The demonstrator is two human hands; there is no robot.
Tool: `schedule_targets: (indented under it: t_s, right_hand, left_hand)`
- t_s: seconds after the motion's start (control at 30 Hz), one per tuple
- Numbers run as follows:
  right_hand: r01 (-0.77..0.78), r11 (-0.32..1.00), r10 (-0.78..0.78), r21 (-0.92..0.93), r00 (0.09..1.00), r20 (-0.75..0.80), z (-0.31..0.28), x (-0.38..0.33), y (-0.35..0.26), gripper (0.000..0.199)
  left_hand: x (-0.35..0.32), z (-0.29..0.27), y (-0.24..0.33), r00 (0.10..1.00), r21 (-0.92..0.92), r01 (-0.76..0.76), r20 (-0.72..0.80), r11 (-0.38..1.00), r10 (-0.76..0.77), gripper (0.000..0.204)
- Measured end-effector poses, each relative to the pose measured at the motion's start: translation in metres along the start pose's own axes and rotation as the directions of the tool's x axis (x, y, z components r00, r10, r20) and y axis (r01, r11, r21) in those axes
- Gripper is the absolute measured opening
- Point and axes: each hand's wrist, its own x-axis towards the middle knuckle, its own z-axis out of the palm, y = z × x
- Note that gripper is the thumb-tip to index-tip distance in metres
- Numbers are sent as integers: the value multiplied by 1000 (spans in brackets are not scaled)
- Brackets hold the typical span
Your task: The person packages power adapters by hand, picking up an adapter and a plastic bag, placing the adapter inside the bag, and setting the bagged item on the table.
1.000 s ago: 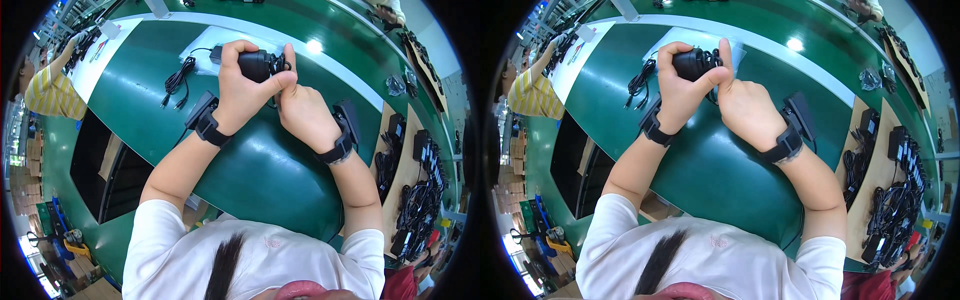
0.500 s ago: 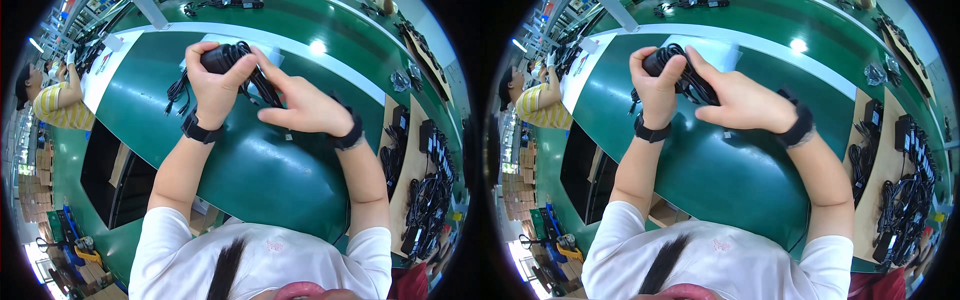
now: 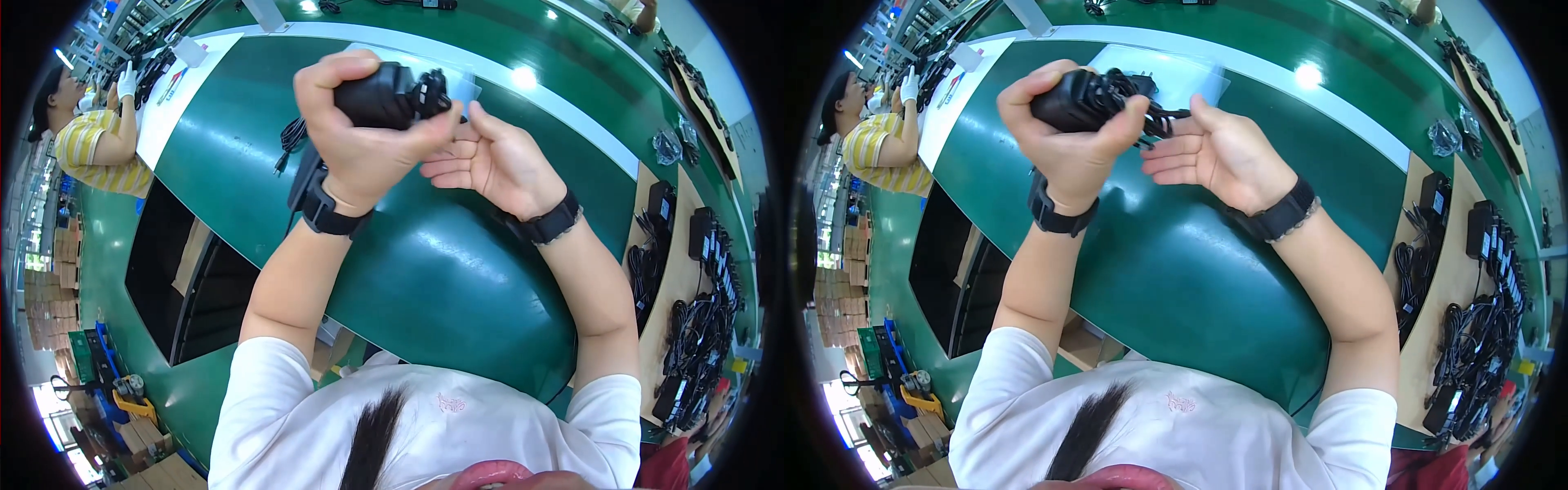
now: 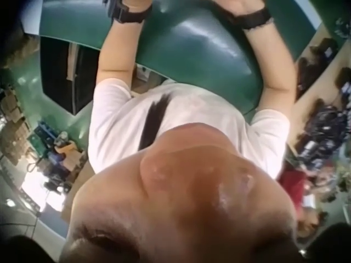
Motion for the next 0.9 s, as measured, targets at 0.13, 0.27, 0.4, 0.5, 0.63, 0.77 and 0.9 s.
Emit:
schedule_targets:
  t_s: [0.13,0.27,0.4,0.5,0.63,0.77,0.9]
  right_hand:
    - [68,993,-68,-92,998,1,5,-3,3,39]
    - [19,950,-13,-312,1000,22,2,-2,0,39]
    - [-35,971,51,-235,997,63,0,-6,-6,38]
    - [34,999,-35,-41,999,-21,4,-2,2,34]
    - [180,983,-179,-41,983,32,-3,0,2,25]
    - [415,854,-396,-313,910,124,1,-3,-1,27]
    - [522,640,-485,-563,844,231,-8,5,13,37]
  left_hand:
    - [-10,4,16,945,23,254,206,967,-253,67]
    - [-7,6,18,927,-75,371,93,926,-364,64]
    - [-1,6,16,913,-183,406,54,895,-403,62]
    - [4,8,17,774,-294,623,101,725,-625,60]
    - [-9,14,11,799,-248,601,149,760,-583,55]
    - [-5,16,17,622,-381,762,208,523,-755,55]
    - [-2,15,12,577,-320,806,239,498,-781,56]
